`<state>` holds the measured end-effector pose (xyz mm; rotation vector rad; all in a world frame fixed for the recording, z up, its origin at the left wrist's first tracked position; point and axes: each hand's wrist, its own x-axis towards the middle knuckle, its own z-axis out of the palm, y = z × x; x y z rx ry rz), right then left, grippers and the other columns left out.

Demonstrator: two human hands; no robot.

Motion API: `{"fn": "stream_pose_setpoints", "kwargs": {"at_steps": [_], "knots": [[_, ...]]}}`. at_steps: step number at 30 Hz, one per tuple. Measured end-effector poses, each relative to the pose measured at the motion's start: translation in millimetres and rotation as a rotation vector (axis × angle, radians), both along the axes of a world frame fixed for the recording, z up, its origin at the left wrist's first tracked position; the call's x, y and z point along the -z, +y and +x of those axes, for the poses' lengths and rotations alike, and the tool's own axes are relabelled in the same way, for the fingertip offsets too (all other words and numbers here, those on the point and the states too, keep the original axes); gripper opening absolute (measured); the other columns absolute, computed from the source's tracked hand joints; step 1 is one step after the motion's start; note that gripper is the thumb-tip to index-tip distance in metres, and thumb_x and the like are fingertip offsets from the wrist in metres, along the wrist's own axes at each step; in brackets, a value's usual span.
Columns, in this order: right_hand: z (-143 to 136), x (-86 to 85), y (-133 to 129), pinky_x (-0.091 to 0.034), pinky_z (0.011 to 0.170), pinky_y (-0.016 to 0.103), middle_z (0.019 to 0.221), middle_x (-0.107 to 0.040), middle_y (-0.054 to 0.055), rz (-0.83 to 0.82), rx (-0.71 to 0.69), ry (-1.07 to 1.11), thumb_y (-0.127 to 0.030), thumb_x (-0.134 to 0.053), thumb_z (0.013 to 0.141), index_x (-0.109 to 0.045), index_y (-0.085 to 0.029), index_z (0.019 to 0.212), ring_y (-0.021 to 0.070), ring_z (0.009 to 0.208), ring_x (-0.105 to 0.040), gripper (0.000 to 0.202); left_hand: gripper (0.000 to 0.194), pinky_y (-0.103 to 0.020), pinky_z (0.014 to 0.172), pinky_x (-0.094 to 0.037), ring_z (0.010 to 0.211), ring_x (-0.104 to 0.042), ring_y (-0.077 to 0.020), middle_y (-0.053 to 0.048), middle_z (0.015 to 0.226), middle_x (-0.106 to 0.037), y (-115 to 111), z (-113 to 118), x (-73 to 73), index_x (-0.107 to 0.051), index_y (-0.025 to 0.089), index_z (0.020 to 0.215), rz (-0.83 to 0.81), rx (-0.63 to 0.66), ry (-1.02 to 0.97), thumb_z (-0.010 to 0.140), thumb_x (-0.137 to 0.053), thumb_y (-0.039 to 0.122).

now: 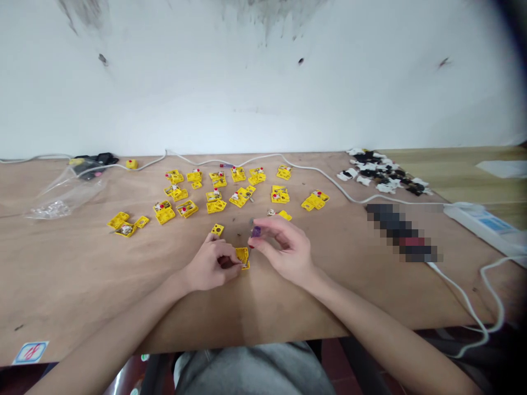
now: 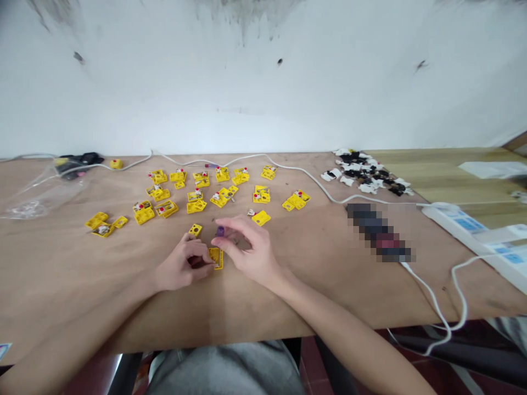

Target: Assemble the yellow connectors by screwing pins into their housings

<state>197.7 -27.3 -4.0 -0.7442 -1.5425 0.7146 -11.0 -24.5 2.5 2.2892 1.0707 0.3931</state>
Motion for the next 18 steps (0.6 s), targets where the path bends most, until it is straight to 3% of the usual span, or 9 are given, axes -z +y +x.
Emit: {"fn": "stream_pose_setpoints", "kwargs": {"at_steps": [5, 9, 13, 16, 18], "knots": [[-0.7, -7.5, -3.6, -0.061, 0.080, 0.038, 0.103, -0.073, 0.007, 0.077, -0.104, -0.072, -0.017, -0.062, 0.092, -0.068, -0.027, 0.116, 0.0205, 0.090, -0.071, 0.027, 0.018, -0.034, 0.085, -0.032, 0.062, -0.053, -0.0106, 0.005, 0.060, -0.060, -0.8, -0.4, 1.5, -0.060, 0.019, 0.065, 0.011, -0.006, -0.015, 0.082, -0.065, 0.024], [2.1, -2.2, -6.4, -0.060, 0.074, 0.037, 0.091, -0.072, 0.005, 0.136, -0.068, -0.031, -0.015, -0.077, 0.081, -0.068, -0.028, 0.109, 0.0212, 0.082, -0.069, 0.032, 0.017, -0.034, 0.084, -0.031, 0.063, -0.053, -0.0104, 0.006, 0.061, -0.061, 0.1, -0.2, 2.0, -0.061, 0.019, 0.066, 0.021, 0.008, -0.021, 0.082, -0.065, 0.023], [4.5, 1.4, -8.8, -0.061, 0.080, 0.041, 0.106, -0.073, 0.008, 0.114, -0.134, -0.059, -0.014, -0.067, 0.087, -0.063, -0.029, 0.121, 0.0233, 0.091, -0.071, 0.037, 0.018, -0.034, 0.084, -0.032, 0.063, -0.054, -0.0108, 0.005, 0.061, -0.062, -0.3, 0.4, 1.7, -0.061, 0.019, 0.065, 0.016, -0.007, -0.026, 0.081, -0.065, 0.025], [4.8, 0.2, -9.6, -0.062, 0.074, 0.037, 0.097, -0.073, 0.006, 0.186, -0.060, -0.079, -0.012, -0.072, 0.084, -0.065, -0.031, 0.122, 0.0213, 0.084, -0.070, 0.042, 0.020, -0.033, 0.083, -0.032, 0.063, -0.054, -0.0109, 0.005, 0.061, -0.062, -1.1, 0.6, 2.6, -0.060, 0.019, 0.065, 0.013, -0.016, -0.022, 0.082, -0.064, 0.027], [4.8, -1.4, -10.2, -0.062, 0.073, 0.037, 0.101, -0.072, 0.007, 0.250, -0.048, -0.131, -0.012, -0.072, 0.083, -0.066, -0.030, 0.124, 0.0216, 0.086, -0.070, 0.045, 0.020, -0.033, 0.083, -0.032, 0.064, -0.054, -0.0108, 0.005, 0.062, -0.063, -1.2, 0.5, 4.0, -0.060, 0.019, 0.065, 0.020, -0.008, -0.016, 0.083, -0.063, 0.028]]}}
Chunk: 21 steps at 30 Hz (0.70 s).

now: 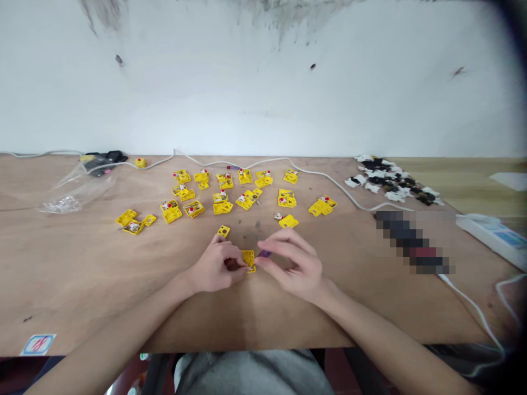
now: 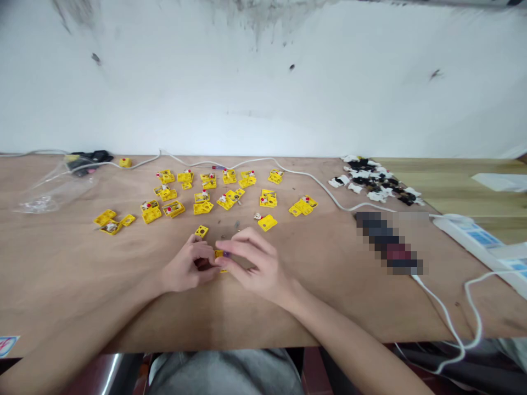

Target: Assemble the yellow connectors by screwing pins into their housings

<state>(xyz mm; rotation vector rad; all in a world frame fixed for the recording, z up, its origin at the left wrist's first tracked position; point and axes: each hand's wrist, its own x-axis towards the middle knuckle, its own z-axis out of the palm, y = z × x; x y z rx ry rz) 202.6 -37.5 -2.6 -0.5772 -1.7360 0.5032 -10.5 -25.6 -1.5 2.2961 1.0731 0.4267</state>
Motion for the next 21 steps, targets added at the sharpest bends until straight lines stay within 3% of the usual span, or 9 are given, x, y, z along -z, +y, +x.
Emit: {"fn": "stream_pose_setpoints", "kwargs": {"at_steps": [3, 8, 12, 16, 21], "knots": [[0.4, -2.5, -1.3, -0.063, 0.076, 0.037, 0.110, -0.072, 0.009, -0.018, -0.073, -0.036, -0.008, -0.060, 0.090, -0.063, -0.029, 0.128, 0.0221, 0.094, -0.070, 0.044, 0.020, -0.032, 0.082, -0.031, 0.063, -0.053, -0.0106, 0.005, 0.061, -0.062, 0.5, -0.4, 1.5, -0.060, 0.019, 0.066, 0.011, 0.004, 0.011, 0.083, -0.064, 0.027], [0.4, -5.2, -1.7, -0.061, 0.070, 0.034, 0.097, -0.071, 0.007, -0.011, -0.036, 0.001, -0.011, -0.073, 0.083, -0.068, -0.028, 0.118, 0.0201, 0.082, -0.069, 0.039, 0.018, -0.032, 0.082, -0.030, 0.064, -0.053, -0.0100, 0.006, 0.062, -0.061, 1.2, -0.9, 1.0, -0.060, 0.018, 0.065, 0.013, 0.017, -0.011, 0.082, -0.064, 0.025], [-1.8, -6.4, 0.8, -0.060, 0.078, 0.037, 0.105, -0.073, 0.007, -0.129, -0.094, -0.003, -0.010, -0.063, 0.089, -0.065, -0.028, 0.125, 0.0212, 0.091, -0.070, 0.041, 0.020, -0.032, 0.081, -0.029, 0.063, -0.051, -0.0095, 0.006, 0.061, -0.059, 1.5, -0.7, 1.2, -0.059, 0.018, 0.065, 0.018, 0.015, 0.003, 0.082, -0.065, 0.026], [-1.7, -6.6, 3.5, -0.060, 0.073, 0.035, 0.097, -0.072, 0.006, -0.035, -0.003, 0.040, -0.010, -0.073, 0.082, -0.070, -0.030, 0.115, 0.0206, 0.084, -0.069, 0.038, 0.020, -0.032, 0.082, -0.028, 0.062, -0.050, -0.0090, 0.007, 0.060, -0.058, 1.4, -0.3, 1.0, -0.059, 0.018, 0.064, 0.011, 0.017, -0.004, 0.082, -0.064, 0.024], [3.2, -8.8, 3.3, -0.060, 0.076, 0.035, 0.099, -0.073, 0.007, -0.078, -0.083, -0.003, -0.005, -0.065, 0.087, -0.068, -0.026, 0.118, 0.0200, 0.088, -0.070, 0.038, 0.017, -0.032, 0.083, -0.028, 0.063, -0.051, -0.0088, 0.007, 0.060, -0.059, 1.0, -0.6, -0.1, -0.059, 0.018, 0.065, 0.007, 0.011, -0.022, 0.081, -0.064, 0.022]]}}
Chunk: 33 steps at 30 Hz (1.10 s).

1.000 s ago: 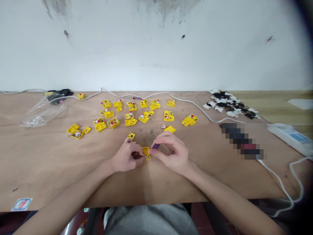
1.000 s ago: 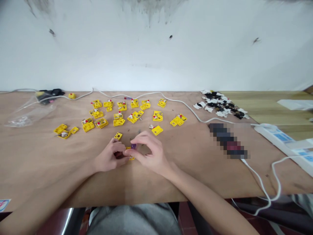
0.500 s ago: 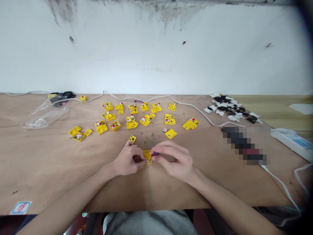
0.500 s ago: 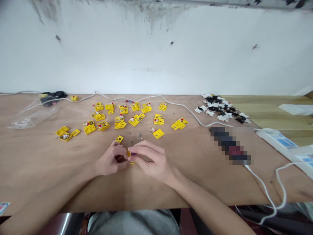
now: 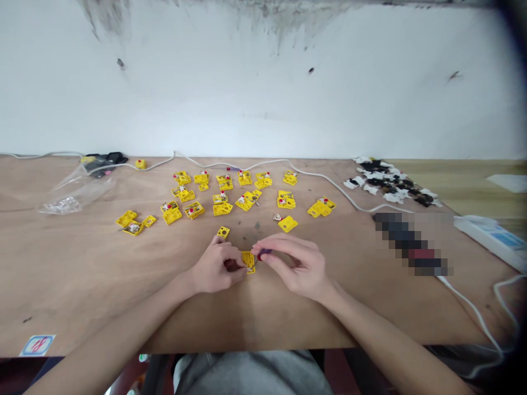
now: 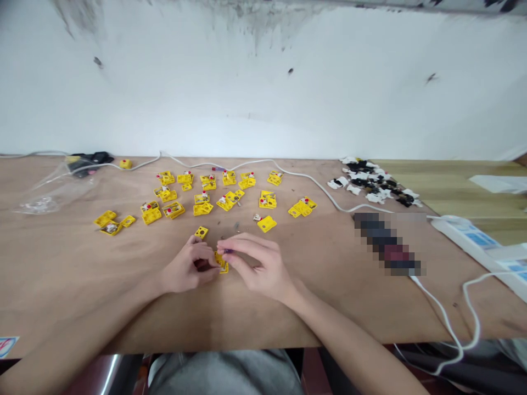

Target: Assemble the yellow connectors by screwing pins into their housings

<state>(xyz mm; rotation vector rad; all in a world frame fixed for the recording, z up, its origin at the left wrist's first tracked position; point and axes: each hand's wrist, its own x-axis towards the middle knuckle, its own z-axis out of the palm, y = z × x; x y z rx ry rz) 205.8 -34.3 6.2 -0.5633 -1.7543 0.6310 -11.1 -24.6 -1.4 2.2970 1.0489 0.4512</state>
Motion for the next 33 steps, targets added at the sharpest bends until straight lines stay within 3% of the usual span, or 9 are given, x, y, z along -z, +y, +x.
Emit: {"fn": "stream_pose_setpoints", "kwargs": {"at_steps": [3, 7, 10, 12, 16, 20, 25, 29, 33], "knots": [[2, -1.1, 0, -0.058, 0.070, 0.032, 0.089, -0.071, 0.005, 0.058, 0.067, -0.010, -0.008, -0.074, 0.082, -0.072, -0.025, 0.110, 0.0179, 0.079, -0.067, 0.032, 0.017, -0.031, 0.083, -0.028, 0.063, -0.051, -0.0086, 0.007, 0.059, -0.059, 0, 0, -0.4, -0.060, 0.017, 0.065, 0.002, 0.001, 0.000, 0.080, -0.065, 0.022], [4, -1.4, 1, -0.059, 0.078, 0.035, 0.102, -0.072, 0.009, 0.038, -0.023, -0.045, -0.004, -0.061, 0.090, -0.064, -0.021, 0.128, 0.0188, 0.090, -0.069, 0.042, 0.014, -0.031, 0.083, -0.028, 0.062, -0.051, -0.0081, 0.008, 0.060, -0.059, -1, 0, -0.3, -0.061, 0.017, 0.066, 0.001, -0.010, -0.019, 0.079, -0.066, 0.021], [6, -0.9, 0, -0.059, 0.073, 0.030, 0.092, -0.073, 0.004, 0.068, 0.041, -0.014, -0.004, -0.070, 0.085, -0.070, -0.023, 0.116, 0.0165, 0.081, -0.069, 0.036, 0.015, -0.031, 0.083, -0.028, 0.062, -0.051, -0.0080, 0.008, 0.059, -0.059, -1, 0, 0.3, -0.061, 0.017, 0.065, -0.003, -0.009, -0.014, 0.079, -0.066, 0.021], [7, -1.0, 0, -0.058, 0.075, 0.031, 0.096, -0.073, 0.006, 0.083, 0.057, -0.036, -0.006, -0.074, 0.082, -0.071, -0.022, 0.113, 0.0179, 0.084, -0.069, 0.035, 0.014, -0.031, 0.083, -0.028, 0.062, -0.051, -0.0079, 0.008, 0.059, -0.059, 0, 0, 0.5, -0.061, 0.017, 0.065, -0.005, -0.009, -0.016, 0.078, -0.066, 0.021], [7, -2.3, -1, -0.059, 0.084, 0.035, 0.109, -0.073, 0.009, -0.018, -0.064, -0.061, -0.003, -0.059, 0.090, -0.063, -0.022, 0.130, 0.0192, 0.096, -0.070, 0.044, 0.014, -0.031, 0.084, -0.029, 0.061, -0.051, -0.0079, 0.008, 0.059, -0.058, -1, 0, 0.2, -0.061, 0.017, 0.066, -0.005, -0.020, -0.027, 0.078, -0.067, 0.021], [8, -2.6, 0, -0.058, 0.075, 0.030, 0.092, -0.072, 0.004, 0.037, 0.041, -0.035, -0.005, -0.074, 0.081, -0.071, -0.022, 0.108, 0.0164, 0.082, -0.069, 0.033, 0.012, -0.031, 0.085, -0.029, 0.063, -0.052, -0.0081, 0.008, 0.060, -0.059, -1, 0, 0.1, -0.062, 0.018, 0.067, 0.000, -0.011, -0.017, 0.078, -0.066, 0.020], [10, 1.3, 0, -0.059, 0.082, 0.034, 0.105, -0.074, 0.008, -0.101, -0.058, -0.060, -0.005, -0.061, 0.090, -0.061, -0.022, 0.129, 0.0184, 0.092, -0.071, 0.043, 0.011, -0.031, 0.084, -0.030, 0.063, -0.053, -0.0086, 0.007, 0.062, -0.061, -1, 0, -0.8, -0.063, 0.018, 0.068, 0.001, -0.010, -0.015, 0.078, -0.066, 0.020], [10, 1.9, 2, -0.058, 0.071, 0.030, 0.088, -0.073, 0.003, 0.023, 0.069, -0.015, -0.005, -0.076, 0.079, -0.071, -0.022, 0.104, 0.0166, 0.077, -0.069, 0.030, 0.012, -0.031, 0.084, -0.030, 0.063, -0.053, -0.0085, 0.007, 0.060, -0.060, -1, 0, -1.9, -0.063, 0.018, 0.067, 0.002, -0.009, -0.005, 0.078, -0.066, 0.021], [11, -3.9, 3, -0.059, 0.078, 0.032, 0.102, -0.074, 0.008, -0.003, -0.042, -0.076, -0.003, -0.064, 0.087, -0.068, -0.020, 0.118, 0.0185, 0.090, -0.071, 0.035, 0.012, -0.031, 0.084, -0.030, 0.063, -0.053, -0.0086, 0.006, 0.061, -0.061, -1, 0, -0.9, -0.063, 0.018, 0.067, -0.004, -0.008, -0.010, 0.078, -0.066, 0.022]]}}
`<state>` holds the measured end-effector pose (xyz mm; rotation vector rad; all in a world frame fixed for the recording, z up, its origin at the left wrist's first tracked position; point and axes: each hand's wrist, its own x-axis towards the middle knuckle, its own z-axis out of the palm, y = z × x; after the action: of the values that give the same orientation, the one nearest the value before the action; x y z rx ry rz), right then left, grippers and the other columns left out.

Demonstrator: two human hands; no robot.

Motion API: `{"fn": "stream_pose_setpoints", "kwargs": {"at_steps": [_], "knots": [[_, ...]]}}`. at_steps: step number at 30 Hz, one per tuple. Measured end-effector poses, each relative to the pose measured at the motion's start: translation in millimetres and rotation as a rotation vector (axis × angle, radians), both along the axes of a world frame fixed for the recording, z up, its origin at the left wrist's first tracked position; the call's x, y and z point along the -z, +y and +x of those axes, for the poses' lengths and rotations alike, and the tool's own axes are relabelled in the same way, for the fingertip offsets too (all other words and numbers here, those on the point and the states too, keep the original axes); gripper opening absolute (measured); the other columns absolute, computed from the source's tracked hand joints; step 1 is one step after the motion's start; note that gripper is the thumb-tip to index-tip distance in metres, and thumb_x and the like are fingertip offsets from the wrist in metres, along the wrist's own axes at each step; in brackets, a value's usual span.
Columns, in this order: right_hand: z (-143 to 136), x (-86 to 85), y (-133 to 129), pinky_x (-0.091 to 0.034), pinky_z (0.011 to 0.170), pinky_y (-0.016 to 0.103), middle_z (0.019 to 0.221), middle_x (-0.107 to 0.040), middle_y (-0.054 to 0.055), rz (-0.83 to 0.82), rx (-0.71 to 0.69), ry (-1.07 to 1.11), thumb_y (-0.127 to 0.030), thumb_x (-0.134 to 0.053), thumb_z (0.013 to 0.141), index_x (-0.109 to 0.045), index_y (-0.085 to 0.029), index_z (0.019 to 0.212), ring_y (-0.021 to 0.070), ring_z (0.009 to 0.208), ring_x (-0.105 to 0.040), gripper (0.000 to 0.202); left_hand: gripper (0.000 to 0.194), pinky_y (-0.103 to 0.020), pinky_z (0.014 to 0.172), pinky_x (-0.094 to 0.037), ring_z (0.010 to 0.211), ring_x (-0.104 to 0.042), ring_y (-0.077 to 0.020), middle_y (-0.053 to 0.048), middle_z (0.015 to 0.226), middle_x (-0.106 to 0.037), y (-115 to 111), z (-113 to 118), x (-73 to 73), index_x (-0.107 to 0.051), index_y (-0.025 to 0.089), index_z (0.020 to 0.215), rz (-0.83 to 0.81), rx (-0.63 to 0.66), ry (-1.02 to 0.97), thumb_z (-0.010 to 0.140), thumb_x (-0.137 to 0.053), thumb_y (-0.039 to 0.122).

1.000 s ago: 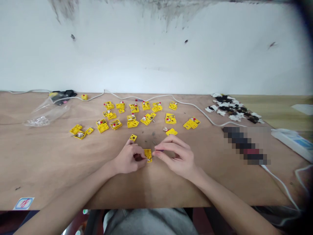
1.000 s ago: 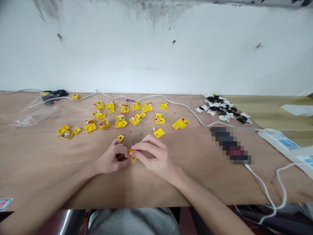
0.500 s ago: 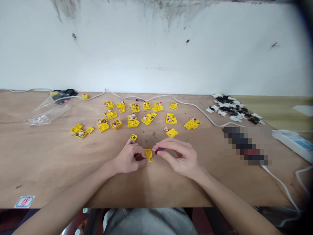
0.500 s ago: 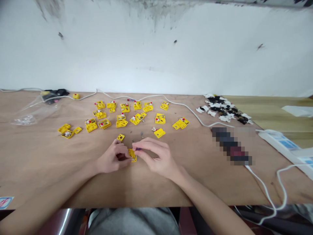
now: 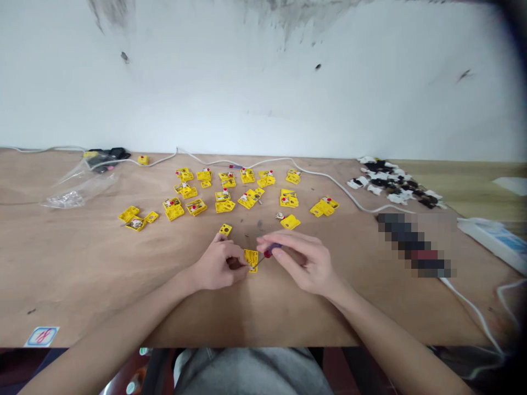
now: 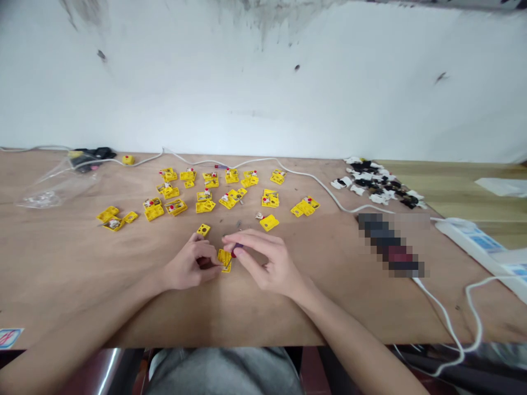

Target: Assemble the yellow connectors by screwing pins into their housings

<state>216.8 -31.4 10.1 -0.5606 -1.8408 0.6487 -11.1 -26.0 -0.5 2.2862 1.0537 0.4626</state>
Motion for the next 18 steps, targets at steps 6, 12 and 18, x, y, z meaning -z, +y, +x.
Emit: {"fn": "stream_pose_setpoints", "kwargs": {"at_steps": [6, 12, 18], "knots": [[0, -2.5, -2, -0.057, 0.071, 0.028, 0.090, -0.072, 0.004, 0.110, 0.081, -0.016, -0.005, -0.072, 0.083, -0.072, -0.023, 0.108, 0.0157, 0.079, -0.068, 0.031, 0.017, -0.031, 0.085, -0.030, 0.062, -0.053, -0.0085, 0.006, 0.060, -0.061, 0, 0, 0.8, -0.060, 0.017, 0.065, 0.004, -0.007, 0.016, 0.079, -0.066, 0.024], [1, -5.0, -4, -0.057, 0.075, 0.027, 0.096, -0.073, 0.005, -0.003, 0.000, -0.070, -0.008, -0.066, 0.090, -0.068, -0.023, 0.120, 0.0146, 0.083, -0.069, 0.034, 0.015, -0.032, 0.086, -0.030, 0.064, -0.053, -0.0092, 0.007, 0.061, -0.060, 0, -1, -0.5, -0.062, 0.019, 0.068, -0.012, 0.013, 0.018, 0.081, -0.065, 0.024], [-2, -11.8, -5, -0.058, 0.080, 0.029, 0.102, -0.073, 0.010, -0.024, -0.035, -0.018, -0.017, -0.056, 0.097, -0.065, -0.016, 0.122, 0.0156, 0.090, -0.069, 0.027, 0.018, -0.033, 0.083, -0.032, 0.066, -0.053, -0.0124, 0.005, 0.063, -0.060, 1, -1, 3.7, -0.058, 0.019, 0.068, 0.026, 0.016, 0.044, 0.084, -0.061, 0.024]]}}
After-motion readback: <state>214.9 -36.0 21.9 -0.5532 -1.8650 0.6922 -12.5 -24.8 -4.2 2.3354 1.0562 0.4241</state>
